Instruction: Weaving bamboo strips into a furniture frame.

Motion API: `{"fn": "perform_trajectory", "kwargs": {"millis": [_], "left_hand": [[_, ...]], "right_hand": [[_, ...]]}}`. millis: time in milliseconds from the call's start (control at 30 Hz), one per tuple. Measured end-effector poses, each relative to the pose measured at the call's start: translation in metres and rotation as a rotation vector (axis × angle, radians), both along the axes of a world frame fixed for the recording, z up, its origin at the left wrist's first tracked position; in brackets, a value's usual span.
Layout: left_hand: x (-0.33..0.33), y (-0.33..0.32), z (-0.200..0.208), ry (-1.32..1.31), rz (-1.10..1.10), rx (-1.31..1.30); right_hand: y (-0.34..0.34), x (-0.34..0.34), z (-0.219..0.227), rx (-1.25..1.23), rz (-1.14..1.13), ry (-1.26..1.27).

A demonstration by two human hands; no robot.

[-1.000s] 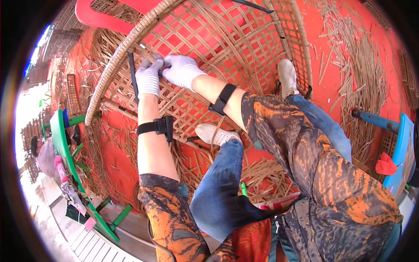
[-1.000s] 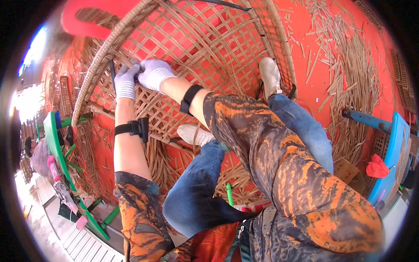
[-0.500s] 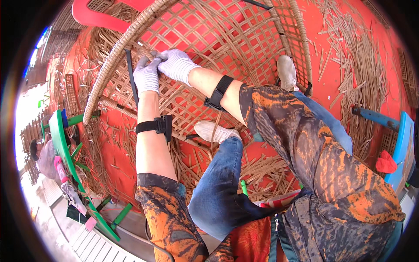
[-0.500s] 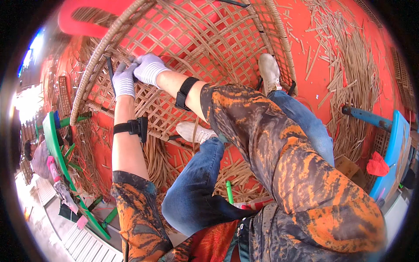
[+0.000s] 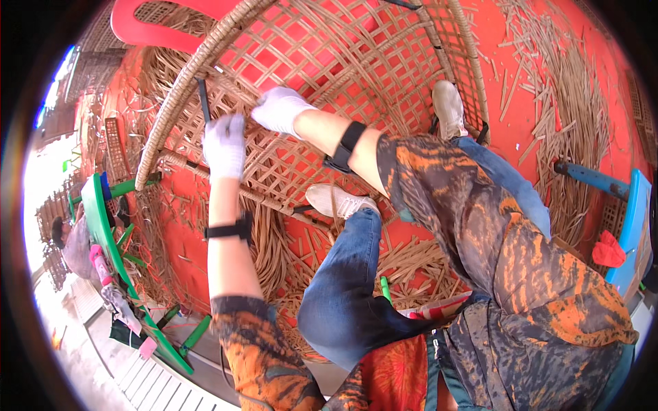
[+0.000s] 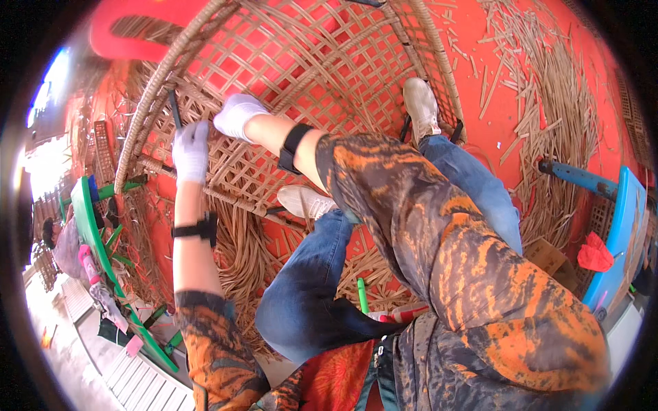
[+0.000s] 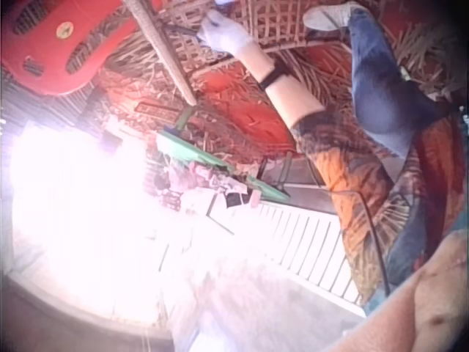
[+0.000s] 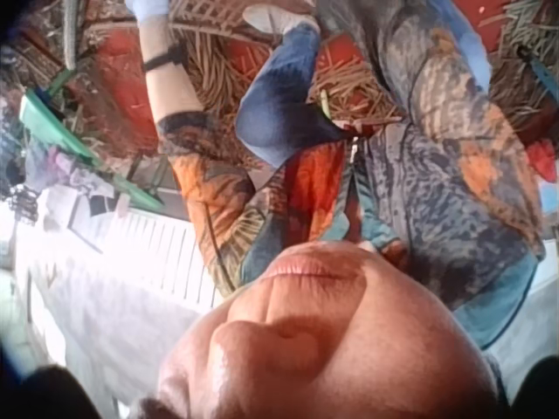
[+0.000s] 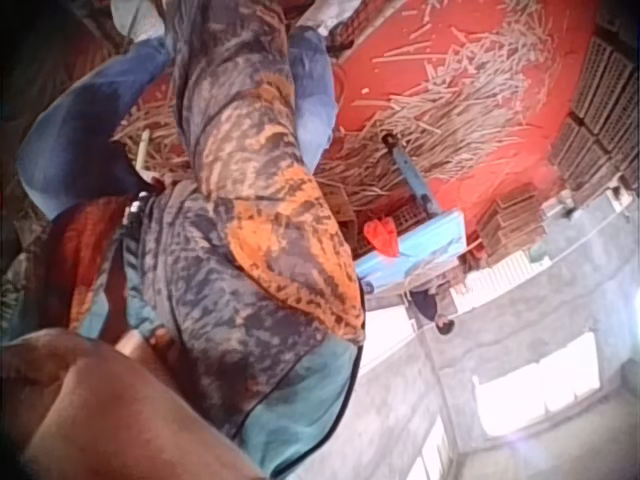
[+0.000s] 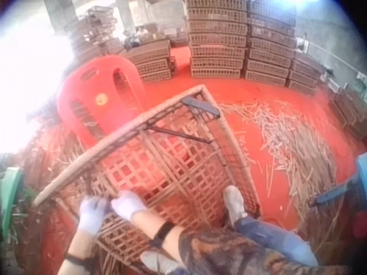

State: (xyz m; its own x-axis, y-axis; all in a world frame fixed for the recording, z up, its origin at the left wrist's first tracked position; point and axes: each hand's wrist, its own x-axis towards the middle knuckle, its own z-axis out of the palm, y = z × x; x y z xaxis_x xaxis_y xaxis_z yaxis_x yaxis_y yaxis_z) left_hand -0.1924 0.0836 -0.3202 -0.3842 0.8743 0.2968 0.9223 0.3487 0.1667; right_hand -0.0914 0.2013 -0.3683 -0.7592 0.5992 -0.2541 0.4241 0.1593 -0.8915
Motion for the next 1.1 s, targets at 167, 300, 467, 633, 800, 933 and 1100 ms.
{"fn": "perform_trajectory", "kwargs": {"millis": [167, 300, 467, 633, 800, 933, 1100], "left_hand": [[0.099, -0.111, 0.091, -0.824, -0.096, -0.134], [0.137, -0.296, 0.127, -1.188, 0.638, -0.055], [0.148, -0.601, 0.147, -0.427, 0.924, -0.873], [0.149, -0.701, 0.125, -0.100, 0.457, -1.638], [0.059, -0.273, 0.028, -0.362, 0.339, -0.438], [0.061, -0.035, -0.003, -0.455, 0.209, 0.022], [0.047, 0.084, -0.037, -0.267, 0.633, 0.112]], "right_hand": [[-0.013, 0.022, 0.012, -0.748, -0.207, 0.088], [-0.010, -0.009, 0.020, -1.615, -0.412, 0.493], [-0.004, -0.003, -0.003, -0.156, -0.221, 0.095], [-0.004, 0.015, 0.020, 0.276, -0.096, 0.087], [0.019, 0.030, 0.027, 0.416, -0.003, -0.002], [0.029, 0.023, 0.017, 0.435, -0.010, -0.014], [0.041, 0.022, 0.013, 0.403, -0.004, 0.173]]}}
